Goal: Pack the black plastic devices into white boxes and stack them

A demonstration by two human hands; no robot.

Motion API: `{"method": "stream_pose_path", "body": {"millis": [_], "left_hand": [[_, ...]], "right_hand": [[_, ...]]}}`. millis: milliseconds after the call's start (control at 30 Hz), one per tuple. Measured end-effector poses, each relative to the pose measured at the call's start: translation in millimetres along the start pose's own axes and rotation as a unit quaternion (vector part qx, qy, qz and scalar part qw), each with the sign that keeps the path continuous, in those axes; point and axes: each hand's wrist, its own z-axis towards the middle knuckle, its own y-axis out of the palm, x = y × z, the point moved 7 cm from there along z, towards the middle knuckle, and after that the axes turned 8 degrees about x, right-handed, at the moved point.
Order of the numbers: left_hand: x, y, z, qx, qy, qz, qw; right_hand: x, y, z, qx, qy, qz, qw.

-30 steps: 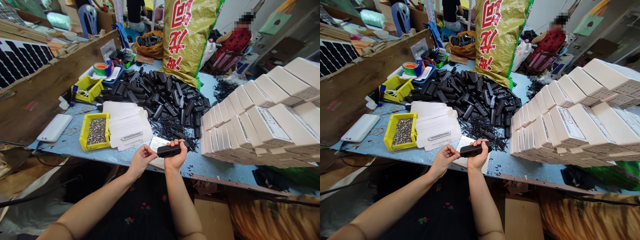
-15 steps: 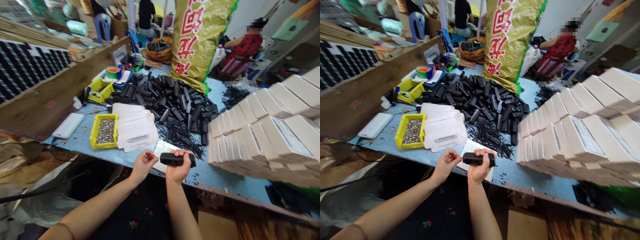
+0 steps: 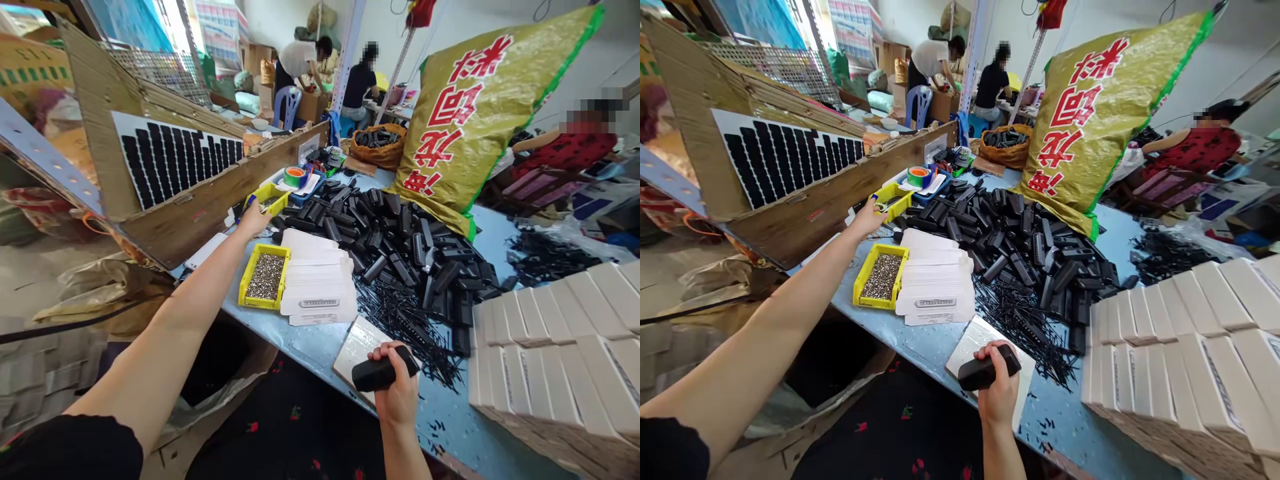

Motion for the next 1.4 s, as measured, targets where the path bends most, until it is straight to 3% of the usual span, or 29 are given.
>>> {"method": "stream_pose_path", "body": {"millis": [67,133,233,300,433,567,633,700,767,867,933,967,1067,1267,1400], "left_hand": [[1.5,10.7,-19.7,-0.055,0.071,0.118,0.989],[-11.5,26.2,-61.5,-0.148,0.143,0.215,0.955],[-44.0,38.5,-123.0,-0.229,0.163,0.239,0.929],[-57.9,41.4,-145.8,-0.247,0.17,0.246,0.922],[-62.1,36.8,-146.3,-0.239,0.183,0.241,0.923],[-52.8,20.3,-131.5,-0.201,0.187,0.215,0.937],[-42.6,13.3,-137.1,-0.167,0.187,0.196,0.948],[-29.4,16.9,-160.4,-0.165,0.146,0.097,0.971],[-16.0,38.1,-203.8,-0.228,0.03,-0.097,0.968],[11.6,85.4,-290.6,-0.355,-0.189,-0.341,0.85],[30.3,104.8,-332.2,-0.371,-0.278,-0.422,0.779],[38.1,110.3,-344.5,-0.37,-0.299,-0.445,0.759],[53.4,115.0,-353.2,-0.358,-0.296,-0.47,0.751],[61.8,112.3,-340.5,-0.36,-0.219,-0.457,0.783],[59.7,115.3,-344.8,-0.344,-0.173,-0.448,0.807]], "right_hand": [[0.9,-3.5,-2.2,-0.002,-0.008,-0.012,1.0],[3.2,-15.9,-2.9,0.009,-0.006,-0.027,1.0],[5.0,-36.2,-0.6,0.032,0.0,-0.04,0.999],[3.1,-42.1,1.9,0.037,-0.002,-0.042,0.998],[-0.8,-36.6,4.1,0.03,-0.024,-0.033,0.999],[4.9,-33.3,3.5,0.021,-0.019,-0.022,0.999],[6.1,-34.4,3.9,0.022,-0.011,-0.015,1.0],[0.7,-32.0,4.5,0.021,-0.013,-0.002,1.0],[-12.8,-21.9,4.7,0.008,-0.035,0.027,0.999],[-41.7,1.0,4.3,-0.018,-0.103,0.084,0.991],[-57.1,11.8,5.0,-0.014,-0.144,0.109,0.983],[-61.3,14.7,6.1,-0.008,-0.153,0.119,0.981],[-61.3,14.8,11.0,0.013,-0.136,0.157,0.978],[-47.5,1.6,16.2,0.068,-0.088,0.221,0.969],[-43.0,2.7,17.0,0.084,-0.067,0.219,0.97]]}}
